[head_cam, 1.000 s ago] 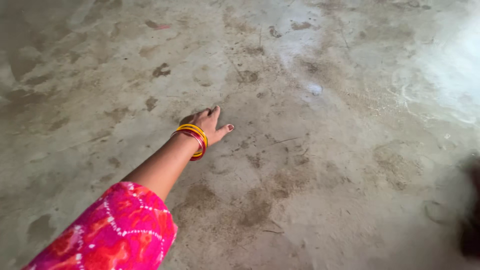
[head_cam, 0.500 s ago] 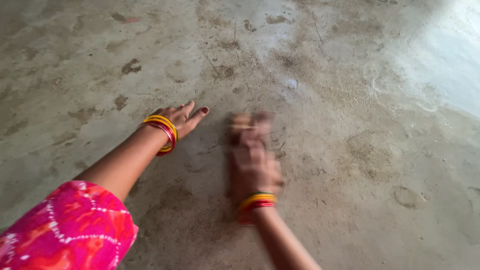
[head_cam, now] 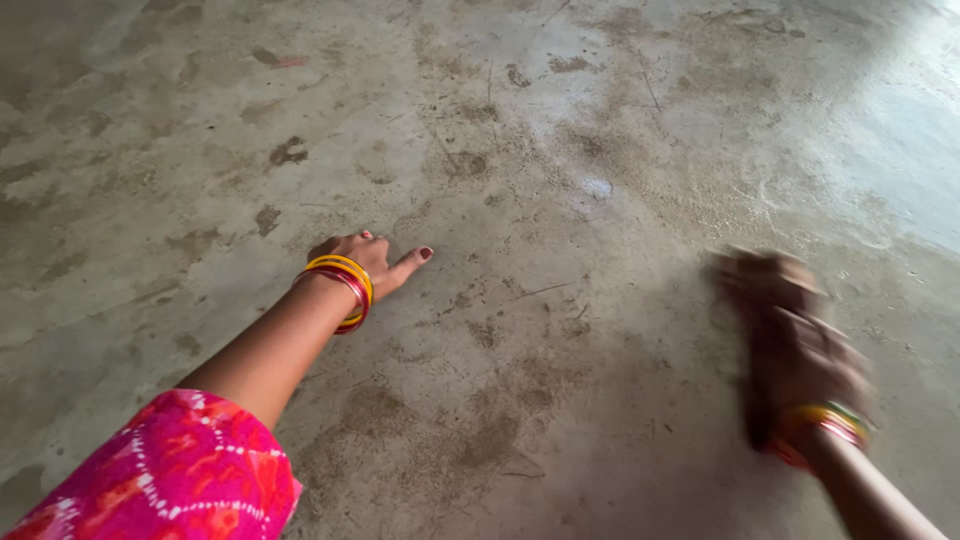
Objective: The person wipes a concrete floor using a brown cloth. They scrub the surface with repetitive back-and-forth motions, occasionally adjusting the cloth's position to cover different areas of the floor.
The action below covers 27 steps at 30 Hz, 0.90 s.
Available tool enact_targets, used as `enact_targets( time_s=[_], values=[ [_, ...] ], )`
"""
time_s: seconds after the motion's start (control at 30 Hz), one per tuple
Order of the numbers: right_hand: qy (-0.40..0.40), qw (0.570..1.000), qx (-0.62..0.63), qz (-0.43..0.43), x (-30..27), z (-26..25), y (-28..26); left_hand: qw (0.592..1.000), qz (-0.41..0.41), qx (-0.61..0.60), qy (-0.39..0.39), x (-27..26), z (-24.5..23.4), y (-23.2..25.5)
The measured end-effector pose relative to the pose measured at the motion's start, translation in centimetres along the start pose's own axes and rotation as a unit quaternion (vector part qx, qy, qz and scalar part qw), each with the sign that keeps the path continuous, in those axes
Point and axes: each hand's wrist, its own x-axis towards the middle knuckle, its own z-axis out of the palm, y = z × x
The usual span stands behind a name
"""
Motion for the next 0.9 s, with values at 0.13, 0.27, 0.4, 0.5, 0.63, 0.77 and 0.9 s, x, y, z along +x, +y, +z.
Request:
enact_targets(
  time_s=[0.13, 0.27, 0.4, 0.5, 0.63, 0.77, 0.9],
  values=[
    [0.060, 0.979, 0.016, 0.196, -6.9, 4.0, 9.9, 1.000, 0.019, -0.004, 0.024, 0.3, 0.6, -0.5],
    [0.042, 0.979, -0.095, 0.174, -7.4, 3.2, 4.9, 0.999, 0.028, 0.007, 0.026, 0.5, 0.4, -0.4],
    [0.000, 0.992, -0.119, 0.047, -5.9, 0.4, -13.4, 1.000, 0.015, 0.004, 0.004, 1.0, -0.5, 0.6],
    [-0.197, 0.910, 0.326, 0.164, -8.1, -4.1, -28.7, 1.000, 0.013, 0.003, -0.010, 2.4, -1.2, -0.2],
    [-0.034, 0.928, 0.234, -0.288, -4.3, -9.1, -34.8, 1.000, 0.011, -0.018, -0.009, 3.5, -0.3, -1.2],
    [-0.067, 0.959, 0.070, -0.265, 1.8, -8.0, -29.9, 1.000, 0.013, -0.009, 0.019, 3.0, 0.4, -1.4],
    [0.029, 0.992, 0.051, -0.113, 4.4, -2.6, -12.8, 1.000, 0.004, 0.023, -0.021, 2.3, 0.2, -1.0]
  ],
)
